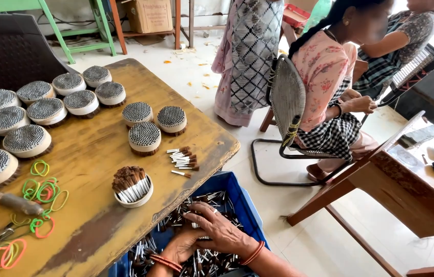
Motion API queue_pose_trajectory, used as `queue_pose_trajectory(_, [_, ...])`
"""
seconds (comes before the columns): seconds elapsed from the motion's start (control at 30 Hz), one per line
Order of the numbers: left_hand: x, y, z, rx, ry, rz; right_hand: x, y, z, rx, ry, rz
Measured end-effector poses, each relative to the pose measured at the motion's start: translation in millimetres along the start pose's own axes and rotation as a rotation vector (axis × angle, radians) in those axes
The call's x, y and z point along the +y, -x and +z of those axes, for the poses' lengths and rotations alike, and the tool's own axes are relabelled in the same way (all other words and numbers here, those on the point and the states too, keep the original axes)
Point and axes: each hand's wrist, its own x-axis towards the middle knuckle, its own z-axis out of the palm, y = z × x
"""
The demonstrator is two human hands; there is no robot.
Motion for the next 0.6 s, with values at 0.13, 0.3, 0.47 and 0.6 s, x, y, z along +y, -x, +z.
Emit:
queue_pose_trajectory(0.13, [66.9,43.1,69.0,0.125,-0.063,-0.095,-6.8,-3.5,-15.3,-0.122,-0.034,0.098])
queue_pose_trajectory(0.3, [71.3,54.7,63.3,0.159,-0.873,0.59,-38.3,-23.5,-50.1,0.09,0.056,0.055])
queue_pose_trajectory(0.47, [99.8,106.1,106.6,0.254,-0.944,0.666,-32.2,-32.2,-32.0,0.048,0.015,0.124])
queue_pose_trajectory(0.6, [112.8,136.2,100.9,0.212,-0.959,0.866,-10.5,-44.0,-15.8,0.028,0.099,-0.22])
